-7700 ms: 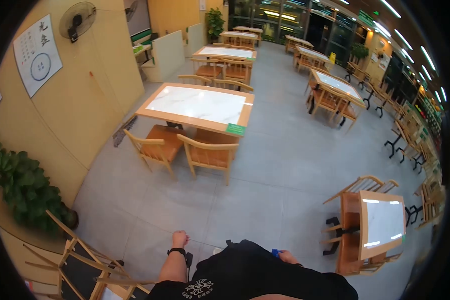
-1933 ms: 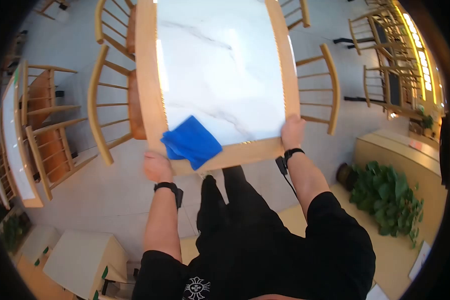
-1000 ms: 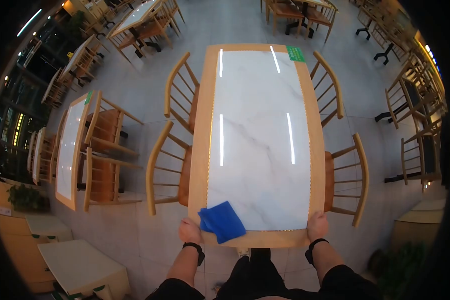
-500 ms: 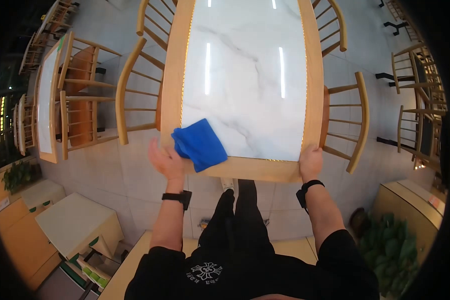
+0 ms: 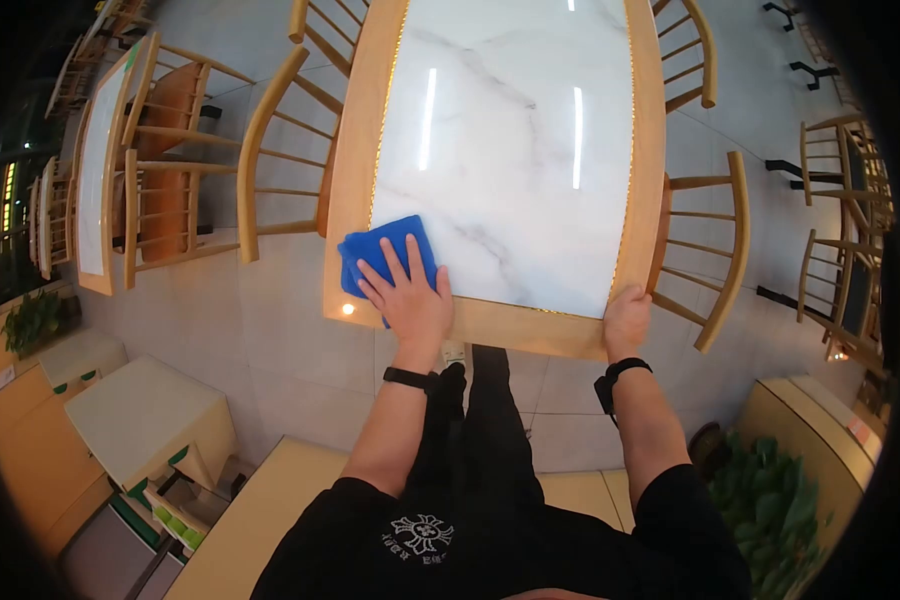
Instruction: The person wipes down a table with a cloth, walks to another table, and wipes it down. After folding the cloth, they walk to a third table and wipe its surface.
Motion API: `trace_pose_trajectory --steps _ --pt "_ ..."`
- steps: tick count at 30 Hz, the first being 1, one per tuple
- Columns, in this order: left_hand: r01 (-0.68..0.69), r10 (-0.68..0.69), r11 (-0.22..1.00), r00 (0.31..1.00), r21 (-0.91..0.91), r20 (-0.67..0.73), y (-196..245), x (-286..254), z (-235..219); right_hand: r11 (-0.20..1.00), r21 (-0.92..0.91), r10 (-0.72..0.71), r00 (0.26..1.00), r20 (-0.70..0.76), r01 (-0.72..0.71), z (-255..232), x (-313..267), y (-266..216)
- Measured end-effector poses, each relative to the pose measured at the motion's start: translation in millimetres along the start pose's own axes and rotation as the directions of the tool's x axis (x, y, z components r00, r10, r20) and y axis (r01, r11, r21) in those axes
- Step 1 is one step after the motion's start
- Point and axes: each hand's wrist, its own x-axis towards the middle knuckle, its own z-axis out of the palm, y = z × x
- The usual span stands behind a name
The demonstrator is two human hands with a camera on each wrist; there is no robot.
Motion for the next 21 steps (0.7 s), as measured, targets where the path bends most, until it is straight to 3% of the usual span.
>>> trace_pose_trajectory --steps 3,9,15,21 --pt "-0.016 0.016 1.0 1.0 -0.02 0.02 -4 9 -6 1.0 -0.021 -0.02 1.0 -0.005 0.02 -1 1 -1" --pt "-0.137 0.134 0.99 0.988 -0.029 -0.081 -13 22 2 0.998 -0.05 -0.032 0.999 -0.013 0.031 -2 2 2" --pt "-0.168 0.148 0.983 0.963 -0.072 -0.225 -26 42 5 0.999 -0.04 -0.026 0.999 -0.019 0.025 -4 -2 -2" --pt "-0.218 0.201 0.973 0.959 -0.071 -0.201 -40 56 4 0.997 -0.057 -0.045 0.999 -0.01 0.044 -3 1 1"
